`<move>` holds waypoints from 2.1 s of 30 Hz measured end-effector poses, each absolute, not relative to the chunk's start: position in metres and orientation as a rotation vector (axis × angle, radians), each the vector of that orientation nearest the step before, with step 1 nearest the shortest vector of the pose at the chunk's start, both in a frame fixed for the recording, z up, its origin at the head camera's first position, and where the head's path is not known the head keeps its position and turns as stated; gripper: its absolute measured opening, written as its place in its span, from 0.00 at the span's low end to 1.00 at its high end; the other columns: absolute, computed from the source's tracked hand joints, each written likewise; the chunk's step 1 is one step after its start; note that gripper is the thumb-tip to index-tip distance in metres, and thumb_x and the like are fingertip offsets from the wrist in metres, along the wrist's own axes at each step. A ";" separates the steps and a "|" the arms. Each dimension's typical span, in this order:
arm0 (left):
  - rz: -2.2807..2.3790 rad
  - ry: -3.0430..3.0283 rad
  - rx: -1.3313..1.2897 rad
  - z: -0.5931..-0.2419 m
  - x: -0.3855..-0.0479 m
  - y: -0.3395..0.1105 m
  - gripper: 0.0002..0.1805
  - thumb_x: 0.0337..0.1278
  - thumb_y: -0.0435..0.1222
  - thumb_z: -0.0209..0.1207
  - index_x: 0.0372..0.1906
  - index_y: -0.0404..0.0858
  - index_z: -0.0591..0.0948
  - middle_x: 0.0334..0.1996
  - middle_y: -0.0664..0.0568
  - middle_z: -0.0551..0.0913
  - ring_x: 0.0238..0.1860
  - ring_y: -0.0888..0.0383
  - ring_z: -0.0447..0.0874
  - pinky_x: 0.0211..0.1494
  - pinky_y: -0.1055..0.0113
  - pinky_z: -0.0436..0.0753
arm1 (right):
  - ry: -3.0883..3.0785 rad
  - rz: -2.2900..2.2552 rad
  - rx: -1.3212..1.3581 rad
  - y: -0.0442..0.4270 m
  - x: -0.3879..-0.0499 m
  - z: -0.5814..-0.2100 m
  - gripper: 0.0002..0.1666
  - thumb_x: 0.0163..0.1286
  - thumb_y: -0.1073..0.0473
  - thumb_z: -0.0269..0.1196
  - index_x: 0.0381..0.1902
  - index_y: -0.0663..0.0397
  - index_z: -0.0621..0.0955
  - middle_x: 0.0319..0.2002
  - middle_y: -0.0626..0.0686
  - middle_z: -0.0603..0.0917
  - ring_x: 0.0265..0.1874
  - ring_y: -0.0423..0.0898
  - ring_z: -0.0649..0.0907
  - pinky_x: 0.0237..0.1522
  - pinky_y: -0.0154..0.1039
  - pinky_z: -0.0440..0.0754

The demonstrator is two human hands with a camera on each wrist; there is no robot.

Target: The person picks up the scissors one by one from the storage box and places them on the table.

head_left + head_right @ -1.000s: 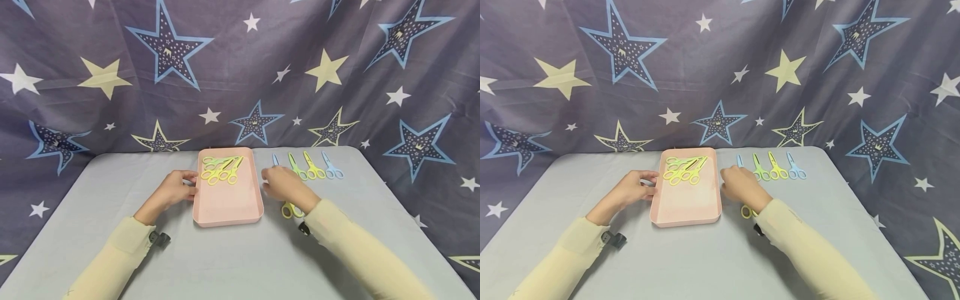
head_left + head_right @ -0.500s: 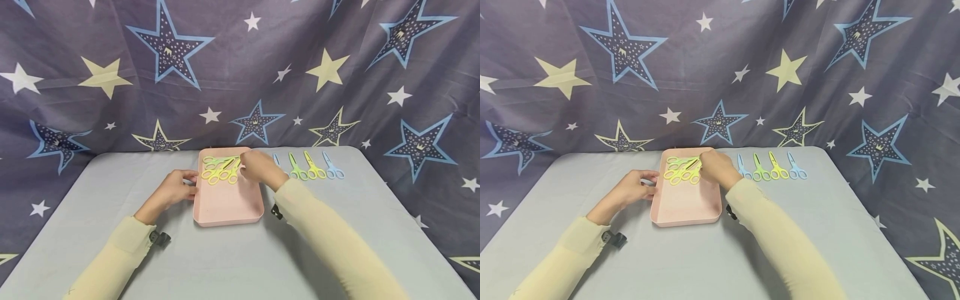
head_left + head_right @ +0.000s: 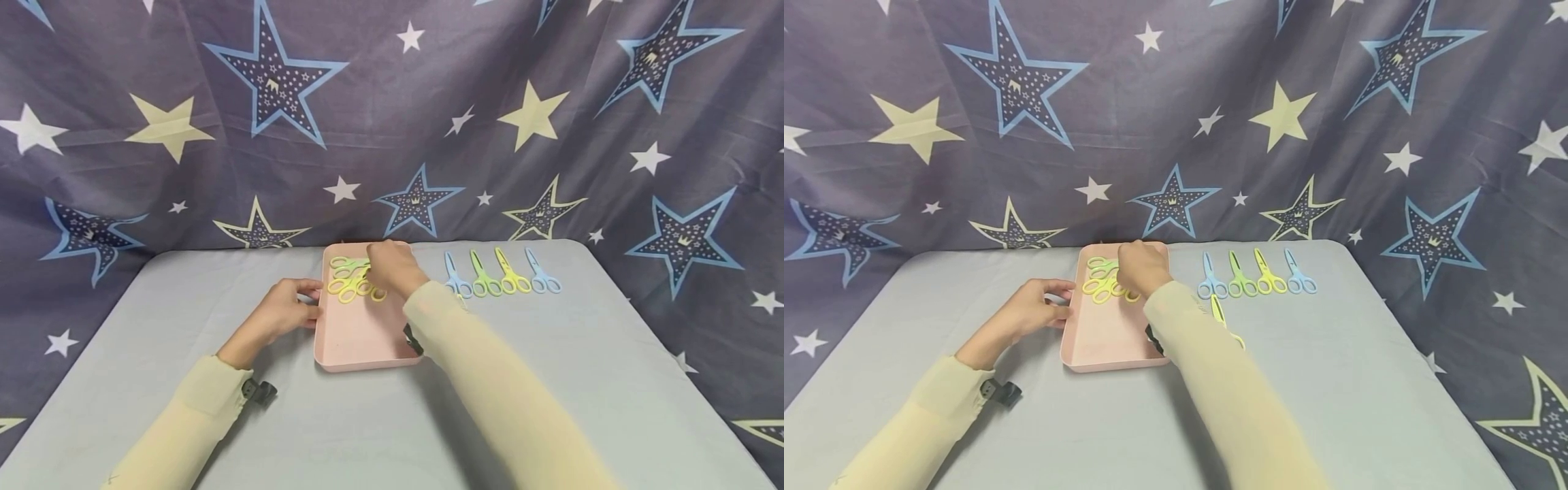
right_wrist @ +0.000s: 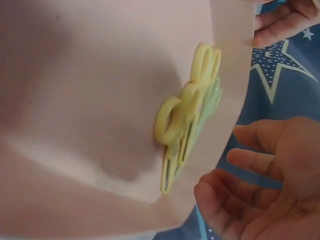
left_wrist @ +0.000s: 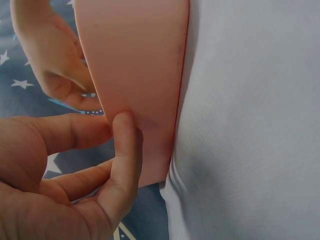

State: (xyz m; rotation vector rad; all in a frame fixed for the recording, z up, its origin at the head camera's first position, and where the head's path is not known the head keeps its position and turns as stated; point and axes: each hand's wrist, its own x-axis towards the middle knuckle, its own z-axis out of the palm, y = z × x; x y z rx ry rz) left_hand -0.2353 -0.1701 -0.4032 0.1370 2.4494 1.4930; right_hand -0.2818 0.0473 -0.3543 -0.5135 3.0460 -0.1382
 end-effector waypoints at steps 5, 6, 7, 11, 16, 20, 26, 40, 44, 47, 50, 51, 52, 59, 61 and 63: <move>1.499 2.445 0.141 -0.405 -0.235 -0.170 0.33 0.58 0.20 0.62 0.70 0.24 0.69 0.58 0.31 0.75 0.35 0.53 0.88 0.41 0.62 0.93 | 3.009 -0.160 -0.432 0.039 -0.283 -0.362 0.11 0.67 0.51 0.69 0.45 0.46 0.84 0.34 0.43 0.86 0.36 0.42 0.83 0.47 0.37 0.81; 1.499 2.445 0.140 -0.405 -0.235 -0.171 0.33 0.58 0.20 0.62 0.70 0.24 0.70 0.58 0.32 0.75 0.35 0.53 0.88 0.41 0.62 0.93 | 2.996 -0.194 -0.415 0.038 -0.283 -0.363 0.12 0.67 0.51 0.70 0.45 0.46 0.84 0.33 0.43 0.85 0.34 0.42 0.82 0.44 0.36 0.81; 1.499 2.447 0.140 -0.405 -0.235 -0.171 0.33 0.58 0.20 0.62 0.70 0.24 0.70 0.58 0.32 0.75 0.34 0.53 0.88 0.41 0.62 0.93 | 2.986 -0.211 -0.403 0.037 -0.283 -0.364 0.12 0.66 0.52 0.71 0.45 0.47 0.84 0.34 0.44 0.84 0.33 0.42 0.82 0.41 0.35 0.81; 1.495 2.450 0.136 -0.404 -0.235 -0.171 0.33 0.58 0.20 0.62 0.70 0.24 0.70 0.58 0.32 0.75 0.34 0.53 0.88 0.41 0.62 0.93 | 2.949 -0.282 -0.358 0.035 -0.284 -0.368 0.12 0.65 0.56 0.71 0.45 0.48 0.83 0.36 0.46 0.82 0.31 0.44 0.81 0.34 0.36 0.82; 1.503 2.447 0.134 -0.404 -0.235 -0.171 0.33 0.57 0.20 0.61 0.70 0.24 0.70 0.59 0.31 0.75 0.35 0.52 0.88 0.41 0.63 0.93 | 2.911 -0.297 -0.354 0.034 -0.284 -0.374 0.04 0.65 0.62 0.65 0.38 0.48 0.82 0.36 0.49 0.83 0.32 0.46 0.81 0.36 0.38 0.81; 1.514 2.441 0.148 -0.404 -0.235 -0.170 0.33 0.57 0.19 0.61 0.70 0.23 0.69 0.58 0.30 0.75 0.35 0.52 0.89 0.41 0.62 0.93 | 2.890 -0.288 -0.370 0.033 -0.281 -0.380 0.06 0.68 0.63 0.62 0.40 0.51 0.84 0.42 0.51 0.85 0.38 0.48 0.81 0.43 0.40 0.84; 1.509 2.459 0.137 -0.402 -0.234 -0.171 0.34 0.56 0.20 0.62 0.70 0.24 0.70 0.58 0.31 0.75 0.34 0.51 0.89 0.40 0.63 0.93 | 2.892 -0.284 -0.378 0.031 -0.279 -0.382 0.07 0.72 0.59 0.63 0.42 0.52 0.86 0.43 0.52 0.86 0.40 0.47 0.81 0.48 0.40 0.85; 1.513 2.444 0.129 -0.402 -0.235 -0.171 0.34 0.57 0.20 0.62 0.70 0.23 0.70 0.59 0.30 0.75 0.35 0.52 0.89 0.41 0.62 0.93 | 2.817 -0.091 -0.431 0.035 -0.291 -0.379 0.14 0.70 0.59 0.62 0.22 0.48 0.76 0.34 0.51 0.84 0.35 0.48 0.82 0.34 0.37 0.83; 1.503 2.448 0.132 -0.402 -0.235 -0.170 0.34 0.57 0.20 0.62 0.70 0.23 0.69 0.58 0.30 0.75 0.35 0.52 0.88 0.41 0.62 0.93 | 2.793 -0.140 -0.438 0.041 -0.287 -0.377 0.16 0.73 0.59 0.61 0.23 0.49 0.77 0.31 0.51 0.83 0.28 0.45 0.80 0.22 0.31 0.78; 1.499 2.448 0.130 -0.402 -0.235 -0.170 0.33 0.57 0.20 0.62 0.70 0.23 0.70 0.58 0.30 0.75 0.35 0.52 0.88 0.41 0.62 0.93 | 2.792 -0.163 -0.446 0.044 -0.284 -0.376 0.16 0.76 0.56 0.59 0.24 0.49 0.77 0.31 0.51 0.82 0.27 0.44 0.79 0.22 0.31 0.76; 1.501 2.441 0.124 -0.402 -0.235 -0.169 0.33 0.58 0.19 0.61 0.70 0.23 0.69 0.58 0.30 0.75 0.36 0.51 0.88 0.41 0.62 0.93 | 2.818 -0.167 -0.464 0.045 -0.282 -0.377 0.14 0.75 0.58 0.60 0.26 0.50 0.79 0.34 0.51 0.83 0.32 0.46 0.80 0.28 0.34 0.79; 1.501 2.438 0.122 -0.402 -0.235 -0.170 0.33 0.58 0.19 0.61 0.70 0.23 0.69 0.58 0.30 0.75 0.37 0.51 0.88 0.41 0.62 0.93 | 2.824 -0.160 -0.469 0.045 -0.281 -0.377 0.13 0.74 0.58 0.60 0.27 0.51 0.80 0.35 0.52 0.83 0.34 0.47 0.80 0.31 0.35 0.80; 1.504 2.434 0.120 -0.402 -0.234 -0.169 0.33 0.58 0.19 0.61 0.71 0.23 0.69 0.59 0.30 0.75 0.37 0.50 0.88 0.42 0.62 0.93 | 2.833 -0.146 -0.481 0.045 -0.280 -0.377 0.12 0.73 0.59 0.60 0.28 0.51 0.81 0.37 0.52 0.84 0.37 0.47 0.80 0.34 0.36 0.82; 1.497 2.442 0.117 -0.401 -0.234 -0.169 0.33 0.57 0.19 0.62 0.70 0.23 0.69 0.58 0.30 0.75 0.37 0.50 0.89 0.41 0.62 0.93 | 2.817 -0.089 -0.511 0.046 -0.279 -0.380 0.09 0.73 0.59 0.61 0.31 0.52 0.81 0.35 0.51 0.83 0.38 0.47 0.80 0.36 0.36 0.83; 1.489 2.450 0.118 -0.401 -0.234 -0.169 0.34 0.57 0.19 0.62 0.70 0.24 0.70 0.58 0.31 0.75 0.36 0.51 0.89 0.41 0.62 0.93 | 2.796 -0.119 -0.490 0.047 -0.279 -0.381 0.11 0.74 0.58 0.60 0.30 0.53 0.81 0.32 0.51 0.83 0.32 0.47 0.81 0.30 0.35 0.82; 1.483 2.454 0.117 -0.401 -0.234 -0.169 0.34 0.57 0.20 0.62 0.70 0.24 0.70 0.58 0.31 0.75 0.35 0.52 0.88 0.41 0.62 0.93 | 2.775 -0.145 -0.471 0.048 -0.279 -0.381 0.13 0.75 0.57 0.59 0.29 0.53 0.80 0.31 0.52 0.82 0.29 0.46 0.81 0.25 0.34 0.80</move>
